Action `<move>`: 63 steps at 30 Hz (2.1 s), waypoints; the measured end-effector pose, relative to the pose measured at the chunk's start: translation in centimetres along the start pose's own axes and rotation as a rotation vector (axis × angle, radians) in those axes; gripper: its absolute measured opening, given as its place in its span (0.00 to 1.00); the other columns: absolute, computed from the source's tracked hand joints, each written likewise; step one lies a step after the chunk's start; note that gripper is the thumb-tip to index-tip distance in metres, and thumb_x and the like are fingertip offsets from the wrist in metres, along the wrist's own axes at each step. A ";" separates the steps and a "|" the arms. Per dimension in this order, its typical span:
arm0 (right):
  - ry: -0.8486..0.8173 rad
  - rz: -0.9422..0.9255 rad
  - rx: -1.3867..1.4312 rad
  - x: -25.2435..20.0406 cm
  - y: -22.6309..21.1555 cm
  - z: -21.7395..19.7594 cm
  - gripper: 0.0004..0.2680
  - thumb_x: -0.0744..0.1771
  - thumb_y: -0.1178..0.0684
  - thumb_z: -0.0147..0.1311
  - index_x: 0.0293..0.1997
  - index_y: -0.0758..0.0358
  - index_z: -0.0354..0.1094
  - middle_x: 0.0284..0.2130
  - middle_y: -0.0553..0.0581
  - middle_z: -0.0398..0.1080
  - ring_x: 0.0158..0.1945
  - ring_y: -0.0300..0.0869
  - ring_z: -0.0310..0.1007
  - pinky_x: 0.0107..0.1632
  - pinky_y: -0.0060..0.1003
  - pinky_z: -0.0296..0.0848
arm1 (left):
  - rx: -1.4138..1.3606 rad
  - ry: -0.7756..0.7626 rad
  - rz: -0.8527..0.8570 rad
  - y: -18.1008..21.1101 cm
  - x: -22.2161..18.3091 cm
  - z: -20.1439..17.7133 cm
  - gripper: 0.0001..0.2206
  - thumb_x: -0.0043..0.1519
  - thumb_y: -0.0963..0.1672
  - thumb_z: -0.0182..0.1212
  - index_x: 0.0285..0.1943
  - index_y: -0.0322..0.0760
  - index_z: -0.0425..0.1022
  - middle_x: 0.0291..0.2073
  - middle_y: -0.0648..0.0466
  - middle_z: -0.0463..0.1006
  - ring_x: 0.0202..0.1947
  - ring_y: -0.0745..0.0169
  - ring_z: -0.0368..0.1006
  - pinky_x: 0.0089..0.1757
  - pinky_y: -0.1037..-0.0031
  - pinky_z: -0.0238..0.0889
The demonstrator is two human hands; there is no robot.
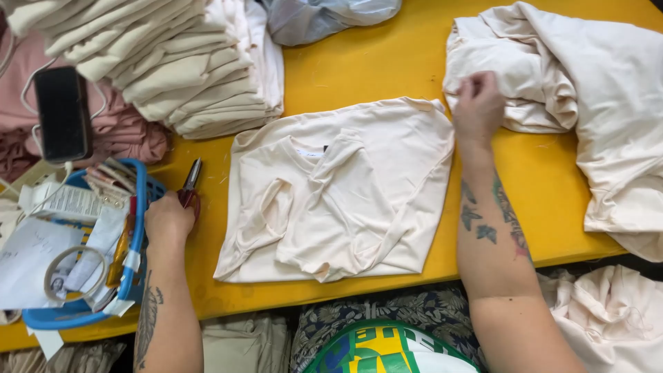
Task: Trimming loose threads from t-shirts using scissors and folding them for organization.
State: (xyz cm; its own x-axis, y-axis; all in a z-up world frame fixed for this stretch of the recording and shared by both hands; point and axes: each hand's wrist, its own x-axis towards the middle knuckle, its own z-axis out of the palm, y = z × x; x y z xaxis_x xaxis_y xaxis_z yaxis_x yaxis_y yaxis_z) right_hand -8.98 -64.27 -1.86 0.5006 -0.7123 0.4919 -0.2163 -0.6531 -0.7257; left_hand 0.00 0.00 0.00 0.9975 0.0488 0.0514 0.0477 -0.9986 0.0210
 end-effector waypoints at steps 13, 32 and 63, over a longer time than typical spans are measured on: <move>-0.146 -0.193 -0.024 0.3 2.7 0.0 0.09 0.68 0.47 0.72 0.41 0.56 0.75 0.30 0.51 0.77 0.32 0.41 0.76 0.37 0.38 0.73 | -0.506 0.364 0.456 6.4 -13.2 -2.0 0.14 0.69 0.46 0.54 0.54 0.29 0.76 0.47 0.42 0.79 0.47 0.41 0.70 0.51 0.55 0.59; -1.101 -0.613 0.256 -26.6 -24.2 -0.4 0.07 0.63 0.45 0.65 0.35 0.51 0.76 0.38 0.50 0.75 0.53 0.51 0.71 0.54 0.46 0.66 | -0.813 0.129 0.388 8.3 -17.2 -2.0 0.13 0.71 0.42 0.45 0.60 0.40 0.72 0.35 0.48 0.77 0.41 0.44 0.78 0.46 0.56 0.72; -1.146 -0.003 0.717 -28.1 -23.4 -0.5 0.16 0.69 0.61 0.50 0.64 0.54 0.57 0.39 0.65 0.77 0.42 0.49 0.77 0.53 0.47 0.74 | -0.199 0.446 0.201 4.3 -4.6 2.5 0.07 0.67 0.46 0.55 0.43 0.40 0.75 0.32 0.48 0.74 0.42 0.43 0.73 0.41 0.52 0.66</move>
State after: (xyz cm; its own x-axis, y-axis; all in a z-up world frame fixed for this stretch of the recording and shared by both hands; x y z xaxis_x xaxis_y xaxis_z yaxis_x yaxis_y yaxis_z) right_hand -18.42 -29.07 1.50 0.9885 0.1320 0.0742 0.0911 -0.1267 -0.9877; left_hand -4.22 -4.56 -2.62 0.8645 -0.0970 0.4931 -0.1964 -0.9684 0.1538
